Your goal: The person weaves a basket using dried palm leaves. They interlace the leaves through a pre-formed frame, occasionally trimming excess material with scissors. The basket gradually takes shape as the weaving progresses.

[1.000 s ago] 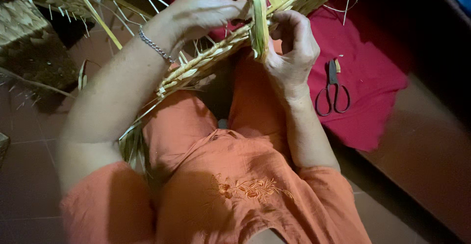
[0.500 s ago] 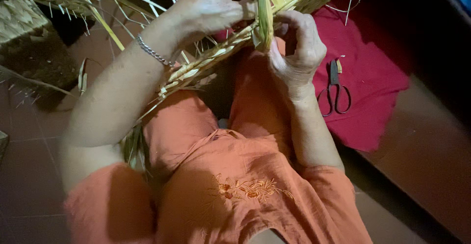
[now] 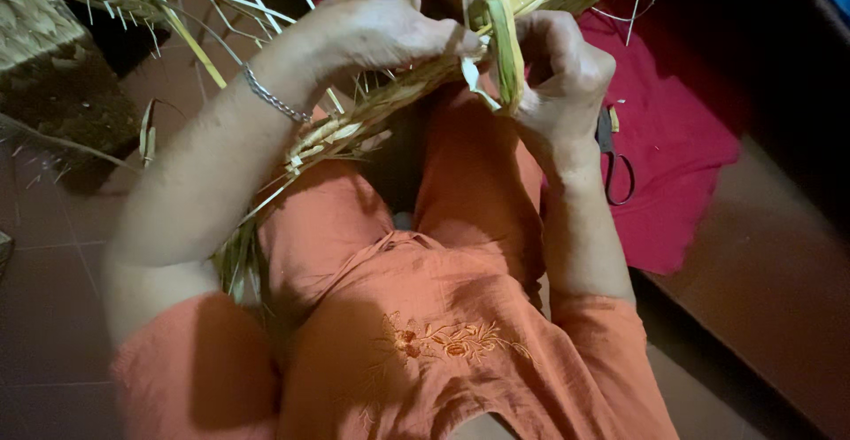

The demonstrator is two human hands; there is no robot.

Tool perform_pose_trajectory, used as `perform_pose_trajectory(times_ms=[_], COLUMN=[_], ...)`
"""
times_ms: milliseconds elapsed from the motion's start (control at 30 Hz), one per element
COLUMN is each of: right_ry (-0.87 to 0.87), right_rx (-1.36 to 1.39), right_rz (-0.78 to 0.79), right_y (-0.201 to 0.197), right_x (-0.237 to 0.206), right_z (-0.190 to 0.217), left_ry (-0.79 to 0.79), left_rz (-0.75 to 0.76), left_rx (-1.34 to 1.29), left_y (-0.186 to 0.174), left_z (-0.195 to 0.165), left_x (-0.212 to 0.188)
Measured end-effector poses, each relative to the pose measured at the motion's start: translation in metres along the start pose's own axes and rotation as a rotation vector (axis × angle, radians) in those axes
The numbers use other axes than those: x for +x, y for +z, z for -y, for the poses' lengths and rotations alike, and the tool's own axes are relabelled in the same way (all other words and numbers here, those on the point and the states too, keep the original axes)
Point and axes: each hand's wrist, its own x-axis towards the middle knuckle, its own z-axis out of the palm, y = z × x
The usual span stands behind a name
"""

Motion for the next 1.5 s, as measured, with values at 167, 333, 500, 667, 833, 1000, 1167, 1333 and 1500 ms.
perform_pose_trajectory(times_ms=[167,333,500,667,833,1000,1167,1333,1500], right_ry=[0.017,0.361,0.284,0.381,0.39,0.528,0.305,0.216,0.14], right_rx=[0.001,0.053,-0.05,-0.164,-0.436,-0.514,-0.404,0.276,0.079], right_rz=[0.043,0.17,0.219,0.318,0.188,0.08,0.211,0.104,0.104], right_y=[0.0,-0.016,-0.031,-0.043,-0.054,-0.036,-0.042,-0.03,-0.015], right_x=[-0.003,-0.027,-0.047,-0.096,-0.135,-0.117,-0.087,-0.068,-0.055], right_z=[0.004,0.003,-0.015,-0.043,-0.089,-0.109,-0.063,-0.014,-0.013], left_ry=[-0.048,0.007,-0.013,0.1,0.039,0.097,0.082,0.32,0.428], left_rz=[-0.105,-0.142,-0.209,-0.244,-0.205,-0.192,-0.212,-0.282,-0.315], left_rx=[0.024,0.108,0.179,0.227,0.173,0.303,0.329,0.34,0.551], left_y=[0.007,0.006,0.012,0.023,0.027,0.016,0.034,0.045,0.04], left_z=[-0.005,-0.007,-0.009,-0.006,-0.002,-0.012,-0.025,-0.015,-0.004], left_x=[-0.005,-0.012,-0.022,-0.026,-0.03,-0.038,-0.043,-0.048,-0.054])
